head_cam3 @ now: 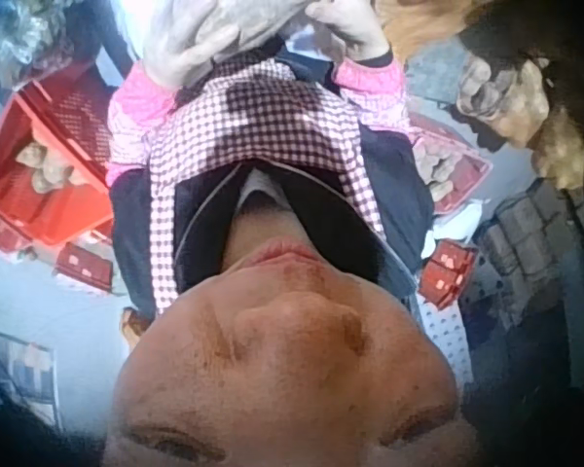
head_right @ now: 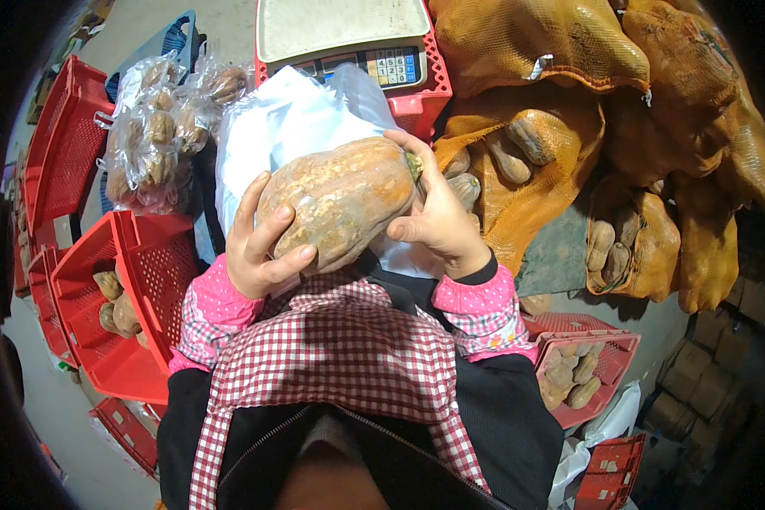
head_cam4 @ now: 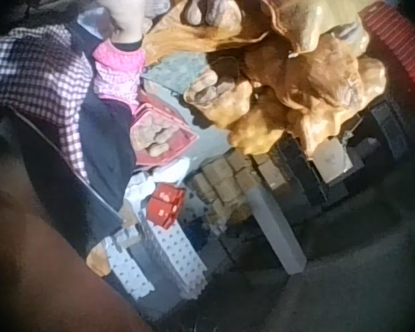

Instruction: The person repeatedly picks root vegetables from a sack, places them on a digital scale, and then puts them into plastic bags. The person also places the filled bags into red crates. The process is repeated for multiple vegetables.

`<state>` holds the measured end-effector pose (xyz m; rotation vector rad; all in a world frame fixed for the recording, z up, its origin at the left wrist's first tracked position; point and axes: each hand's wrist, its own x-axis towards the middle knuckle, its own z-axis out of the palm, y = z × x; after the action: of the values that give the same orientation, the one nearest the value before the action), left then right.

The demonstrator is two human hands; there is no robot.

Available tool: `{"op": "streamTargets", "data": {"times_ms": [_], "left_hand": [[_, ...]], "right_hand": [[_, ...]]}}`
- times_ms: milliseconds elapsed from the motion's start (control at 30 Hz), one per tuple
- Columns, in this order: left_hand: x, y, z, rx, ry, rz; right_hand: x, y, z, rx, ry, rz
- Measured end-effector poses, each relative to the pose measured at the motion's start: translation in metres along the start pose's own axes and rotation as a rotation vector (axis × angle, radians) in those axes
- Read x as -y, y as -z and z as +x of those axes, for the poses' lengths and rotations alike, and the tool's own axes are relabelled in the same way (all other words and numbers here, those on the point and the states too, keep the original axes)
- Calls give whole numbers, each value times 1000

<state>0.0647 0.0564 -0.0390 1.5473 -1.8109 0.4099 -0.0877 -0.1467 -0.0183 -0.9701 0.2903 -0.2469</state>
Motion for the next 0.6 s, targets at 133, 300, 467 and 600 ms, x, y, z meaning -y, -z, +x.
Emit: {"op": "streamTargets", "data": {"times_ms": [133,300,467,600], "left_hand": [[5,0,-6,-231,-94,91],[9,-7,-5,-490,97,193],[29,-5,11,-387,136,122],[64,-22,42,-168,637,-692]], "right_hand": [[-7,5,5,-24,104,4],[-7,10,20,90,206,107],[3,15,49,160,220,143],[20,28,102,59,102,13]]}}
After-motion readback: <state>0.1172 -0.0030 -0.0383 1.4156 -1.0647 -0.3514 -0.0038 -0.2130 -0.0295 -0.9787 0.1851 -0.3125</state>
